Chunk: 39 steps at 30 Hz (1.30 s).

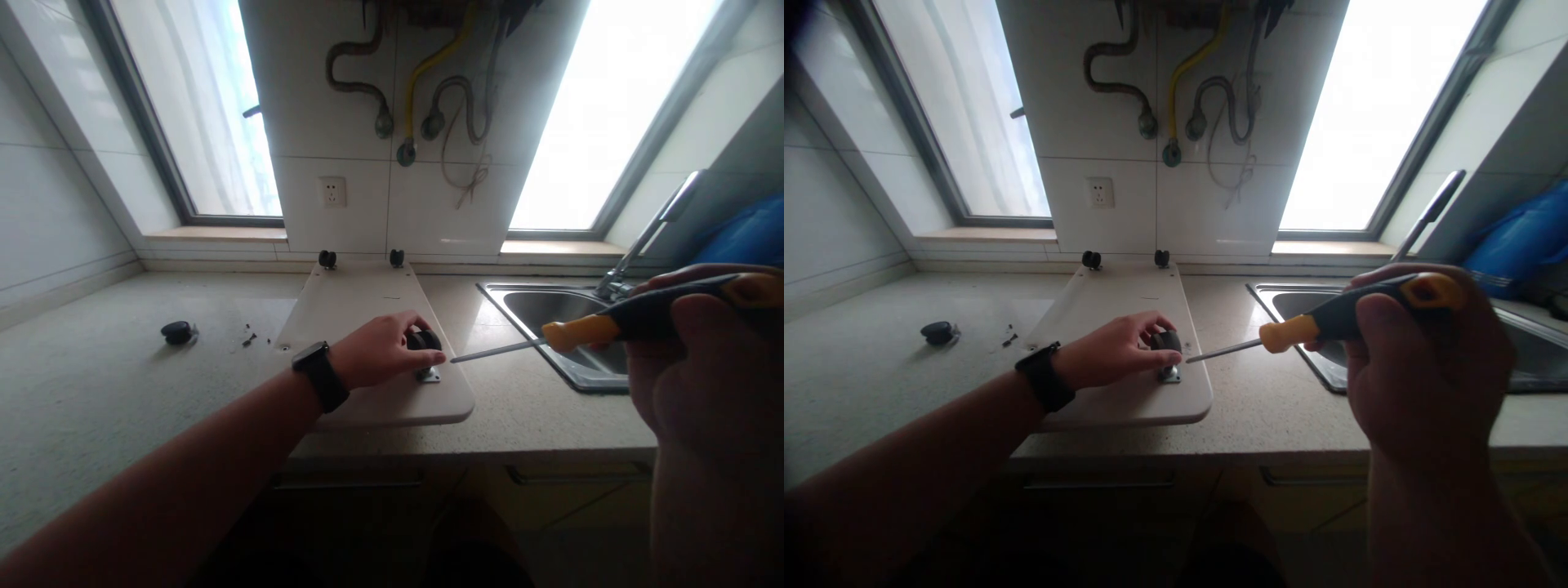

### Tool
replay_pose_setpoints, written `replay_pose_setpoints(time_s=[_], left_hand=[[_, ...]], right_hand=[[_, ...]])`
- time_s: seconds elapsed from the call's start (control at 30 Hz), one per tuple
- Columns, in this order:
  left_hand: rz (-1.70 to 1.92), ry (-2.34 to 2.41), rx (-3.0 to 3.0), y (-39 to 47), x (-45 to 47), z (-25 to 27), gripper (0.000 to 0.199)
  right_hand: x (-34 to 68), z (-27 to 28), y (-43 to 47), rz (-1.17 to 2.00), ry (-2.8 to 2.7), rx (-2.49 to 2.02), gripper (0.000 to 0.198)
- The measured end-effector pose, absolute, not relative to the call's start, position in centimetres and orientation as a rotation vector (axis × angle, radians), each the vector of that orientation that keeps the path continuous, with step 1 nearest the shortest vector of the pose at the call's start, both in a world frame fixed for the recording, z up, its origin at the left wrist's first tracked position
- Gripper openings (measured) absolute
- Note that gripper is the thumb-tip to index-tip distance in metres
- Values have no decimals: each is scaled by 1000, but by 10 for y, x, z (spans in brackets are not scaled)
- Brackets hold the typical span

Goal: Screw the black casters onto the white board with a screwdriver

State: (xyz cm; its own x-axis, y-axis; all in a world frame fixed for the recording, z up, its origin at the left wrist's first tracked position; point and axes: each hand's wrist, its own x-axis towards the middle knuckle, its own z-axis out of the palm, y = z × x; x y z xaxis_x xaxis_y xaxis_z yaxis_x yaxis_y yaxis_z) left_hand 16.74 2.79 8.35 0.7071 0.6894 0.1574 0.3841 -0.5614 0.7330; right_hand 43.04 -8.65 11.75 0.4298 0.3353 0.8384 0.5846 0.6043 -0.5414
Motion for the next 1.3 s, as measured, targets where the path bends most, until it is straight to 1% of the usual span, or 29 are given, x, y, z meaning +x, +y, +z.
replay_pose_setpoints(time_s=[0.13,0.23,0.4,0.53,0.73,1.3], left_hand=[[583,834,2251,26,167,83,64],[588,851,2264,25,166,84,65],[575,819,2228,25,165,84,60],[552,818,2202,26,163,82,64],[563,807,2155,24,162,83,60],[592,841,2232,20,162,84,52]], right_hand=[[419,120,-86,-78,-1166,-962,6],[418,115,-85,-18,-1267,-928,8],[417,107,-82,-14,-1282,-892,9],[413,105,-81,-35,-1286,-932,10],[411,107,-82,-78,-1321,-962,7],[409,109,-85,-91,-1341,-964,6]])
